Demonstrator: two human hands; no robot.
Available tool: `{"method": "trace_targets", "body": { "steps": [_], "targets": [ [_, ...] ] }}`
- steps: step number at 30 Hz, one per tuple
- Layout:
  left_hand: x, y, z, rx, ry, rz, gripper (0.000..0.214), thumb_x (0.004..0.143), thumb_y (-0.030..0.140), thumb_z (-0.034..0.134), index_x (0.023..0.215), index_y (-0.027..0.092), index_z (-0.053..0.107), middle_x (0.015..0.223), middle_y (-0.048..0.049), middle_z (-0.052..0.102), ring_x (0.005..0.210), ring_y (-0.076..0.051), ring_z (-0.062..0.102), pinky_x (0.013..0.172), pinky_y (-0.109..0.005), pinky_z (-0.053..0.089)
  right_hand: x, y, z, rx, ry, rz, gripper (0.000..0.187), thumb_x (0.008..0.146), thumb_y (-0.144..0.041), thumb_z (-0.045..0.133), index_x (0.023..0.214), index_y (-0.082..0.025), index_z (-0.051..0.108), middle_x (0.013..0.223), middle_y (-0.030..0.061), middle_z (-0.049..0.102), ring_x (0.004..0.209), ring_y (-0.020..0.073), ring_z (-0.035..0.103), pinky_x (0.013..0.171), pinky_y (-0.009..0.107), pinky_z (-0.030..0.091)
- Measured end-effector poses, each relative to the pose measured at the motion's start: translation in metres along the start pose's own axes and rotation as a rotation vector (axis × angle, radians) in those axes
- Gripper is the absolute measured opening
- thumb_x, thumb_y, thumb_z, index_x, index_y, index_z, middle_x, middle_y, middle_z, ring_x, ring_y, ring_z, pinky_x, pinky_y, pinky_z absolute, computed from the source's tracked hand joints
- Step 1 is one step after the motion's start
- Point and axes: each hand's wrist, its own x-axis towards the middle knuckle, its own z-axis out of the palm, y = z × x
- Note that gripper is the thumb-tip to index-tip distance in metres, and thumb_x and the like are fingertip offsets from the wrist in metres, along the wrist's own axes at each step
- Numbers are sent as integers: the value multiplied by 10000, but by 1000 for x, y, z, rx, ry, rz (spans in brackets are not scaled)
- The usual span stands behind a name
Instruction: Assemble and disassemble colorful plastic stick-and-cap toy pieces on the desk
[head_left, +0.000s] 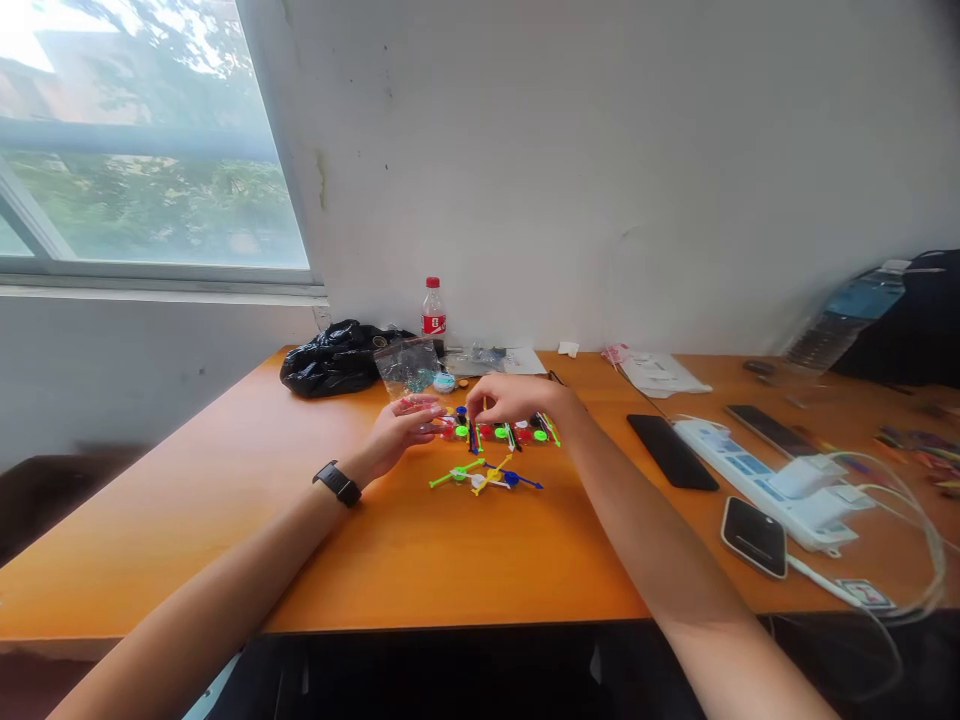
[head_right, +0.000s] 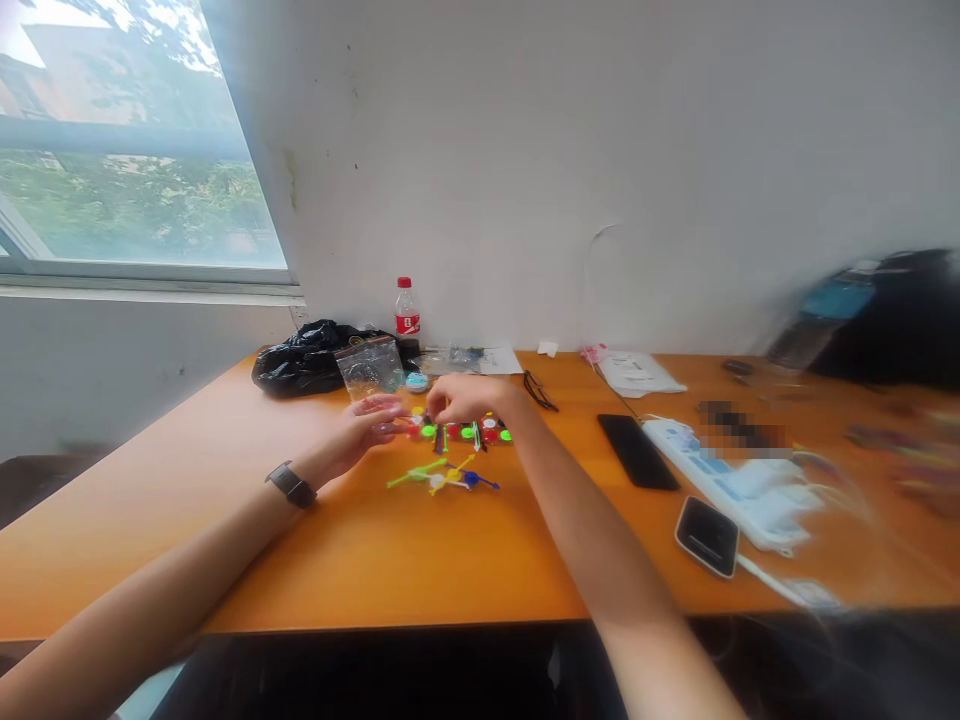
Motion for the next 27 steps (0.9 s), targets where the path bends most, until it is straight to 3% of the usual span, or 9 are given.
{"method": "trace_targets", "body": {
  "steps": [5,8,16,23,27],
  "targets": [
    [3,0,-2,10,122,55,496,719,305,970,1100,149,692,1073,-131,803,978,-225,787,964,-352,615,20,3,17,-13,-172,-73,246,815,-180,716,1044,-187,806,1071,43,796,932,185,698,715,223,469],
    [2,-2,-2,48,141,78,499,717,305,971,1103,149,696,1064,-132,805,1009,-227,779,1034,-379,588,30,3,27,-5,-213,-139,244,794,-187,745,1031,-180,800,1056,35,789,917,177,691,730,224,471],
    [-1,0,0,89,143,90,532,689,350,983,1100,152,710,1062,-109,797,934,-206,768,944,-363,609,43,-20,50,84,-235,-280,290,798,-409,830,982,-191,775,930,-2,764,804,152,656,660,241,443],
    [-2,1,3,88,146,91,556,689,419,977,1094,162,697,1029,-111,801,910,-215,770,886,-355,616,50,-33,70,11,-182,-229,76,787,-211,791,844,-170,762,815,-14,734,692,132,602,581,254,364],
    [-3,3,4,101,143,84,570,694,448,970,1102,160,695,1043,-110,795,887,-208,766,849,-347,626,51,-31,71,9,-196,-249,81,787,-226,785,840,-173,754,823,-14,728,691,131,587,580,257,359]
  ]
}}
